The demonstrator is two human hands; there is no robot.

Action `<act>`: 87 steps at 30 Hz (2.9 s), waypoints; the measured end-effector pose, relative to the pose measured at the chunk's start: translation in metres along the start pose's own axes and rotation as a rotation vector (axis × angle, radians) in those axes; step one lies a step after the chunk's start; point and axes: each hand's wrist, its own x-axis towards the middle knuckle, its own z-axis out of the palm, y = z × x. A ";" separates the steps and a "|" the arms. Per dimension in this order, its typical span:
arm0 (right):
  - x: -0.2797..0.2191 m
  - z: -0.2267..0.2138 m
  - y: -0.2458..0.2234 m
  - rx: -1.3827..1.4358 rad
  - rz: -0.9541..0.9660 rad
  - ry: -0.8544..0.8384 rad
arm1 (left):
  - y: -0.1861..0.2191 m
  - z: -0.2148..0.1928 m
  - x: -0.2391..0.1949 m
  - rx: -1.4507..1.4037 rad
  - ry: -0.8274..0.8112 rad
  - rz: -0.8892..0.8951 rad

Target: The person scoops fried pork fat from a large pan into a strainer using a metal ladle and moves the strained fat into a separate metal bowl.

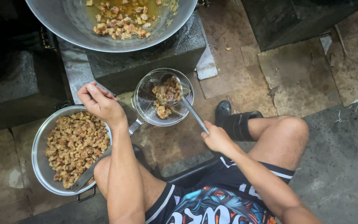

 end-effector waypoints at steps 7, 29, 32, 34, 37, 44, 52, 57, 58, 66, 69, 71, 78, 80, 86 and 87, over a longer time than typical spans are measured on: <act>-0.003 0.003 0.003 -0.379 0.048 0.025 | -0.003 0.006 0.000 0.039 0.001 -0.052; -0.057 -0.148 -0.014 1.347 0.620 -0.406 | 0.003 0.002 -0.007 0.027 -0.002 -0.080; -0.021 -0.181 -0.039 1.240 0.417 -0.423 | 0.006 -0.002 -0.010 0.016 0.014 -0.092; 0.038 -0.185 -0.054 0.776 0.089 -0.217 | 0.009 -0.002 -0.009 0.001 0.021 -0.090; 0.159 -0.190 -0.075 0.371 -0.012 -0.106 | 0.012 -0.005 -0.003 -0.009 0.046 -0.116; 0.365 -0.151 -0.105 -0.661 -0.104 0.318 | 0.019 -0.010 0.006 -0.071 0.101 -0.086; 0.305 -0.098 -0.179 -0.370 0.265 -0.044 | 0.023 -0.022 0.004 -0.090 0.112 -0.090; 0.275 -0.079 -0.226 -0.185 0.213 -0.086 | 0.027 -0.020 0.006 -0.092 0.137 -0.110; 0.276 -0.073 -0.231 -0.166 0.169 -0.091 | 0.027 -0.020 0.007 -0.091 0.142 -0.111; 0.322 -0.021 -0.248 0.244 0.089 -0.237 | 0.023 -0.020 0.012 -0.096 0.139 -0.082; 0.337 -0.015 -0.252 0.530 0.192 -0.307 | 0.023 -0.026 0.012 -0.065 0.145 -0.077; 0.346 -0.019 -0.256 0.736 0.245 -0.359 | 0.023 -0.028 0.014 -0.062 0.153 -0.074; 0.352 -0.016 -0.255 0.849 0.198 -0.345 | 0.023 -0.029 0.017 -0.077 0.166 -0.085; 0.359 -0.011 -0.259 0.769 0.151 -0.286 | 0.023 -0.027 0.018 -0.080 0.149 -0.080; 0.395 0.003 -0.261 0.681 0.171 -0.223 | 0.024 -0.032 0.016 -0.065 0.150 -0.047; 0.399 0.003 -0.256 0.785 0.198 -0.261 | 0.024 -0.033 0.016 -0.074 0.150 -0.051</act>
